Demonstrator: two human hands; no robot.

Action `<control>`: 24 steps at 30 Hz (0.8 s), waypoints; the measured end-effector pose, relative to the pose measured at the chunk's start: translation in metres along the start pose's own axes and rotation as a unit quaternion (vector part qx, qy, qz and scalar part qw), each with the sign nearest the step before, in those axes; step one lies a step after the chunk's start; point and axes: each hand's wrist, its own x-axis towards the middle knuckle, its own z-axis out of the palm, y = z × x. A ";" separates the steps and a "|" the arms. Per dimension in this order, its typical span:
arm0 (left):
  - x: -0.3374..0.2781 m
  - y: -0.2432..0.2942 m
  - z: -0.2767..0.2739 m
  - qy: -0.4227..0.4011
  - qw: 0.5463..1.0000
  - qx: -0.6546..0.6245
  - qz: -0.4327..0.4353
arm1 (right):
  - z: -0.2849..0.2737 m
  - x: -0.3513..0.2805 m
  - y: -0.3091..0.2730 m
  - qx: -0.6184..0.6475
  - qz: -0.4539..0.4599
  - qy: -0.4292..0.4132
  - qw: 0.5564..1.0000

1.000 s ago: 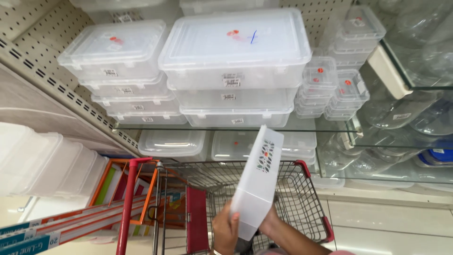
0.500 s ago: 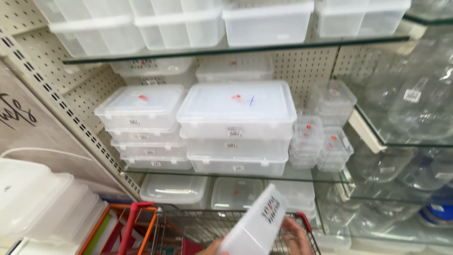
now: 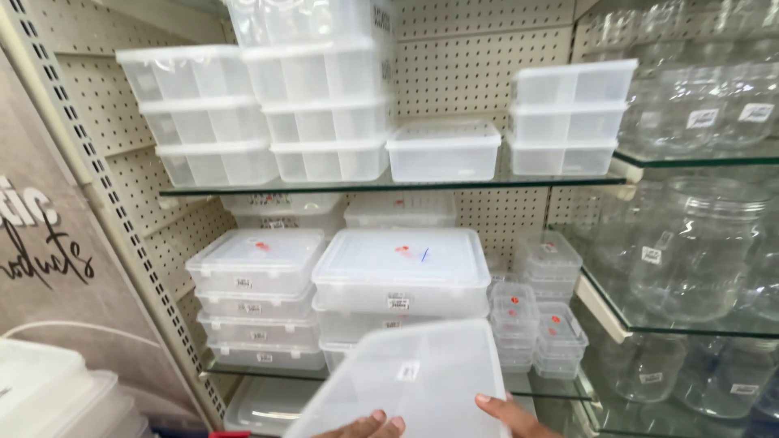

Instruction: Organize and clean plastic storage bins on shelves in a store environment.

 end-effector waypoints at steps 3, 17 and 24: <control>0.059 -0.012 -0.051 0.000 0.995 0.093 0.028 | 0.001 -0.033 -0.099 -0.044 -0.020 0.016 0.999; 0.292 -0.117 -0.103 0.238 0.952 0.192 -0.013 | -0.023 0.126 -0.458 -0.312 -0.269 0.187 0.892; 0.322 -0.191 -0.016 0.209 0.941 -0.117 -0.240 | -0.070 0.226 -0.456 -0.240 -0.281 0.166 0.914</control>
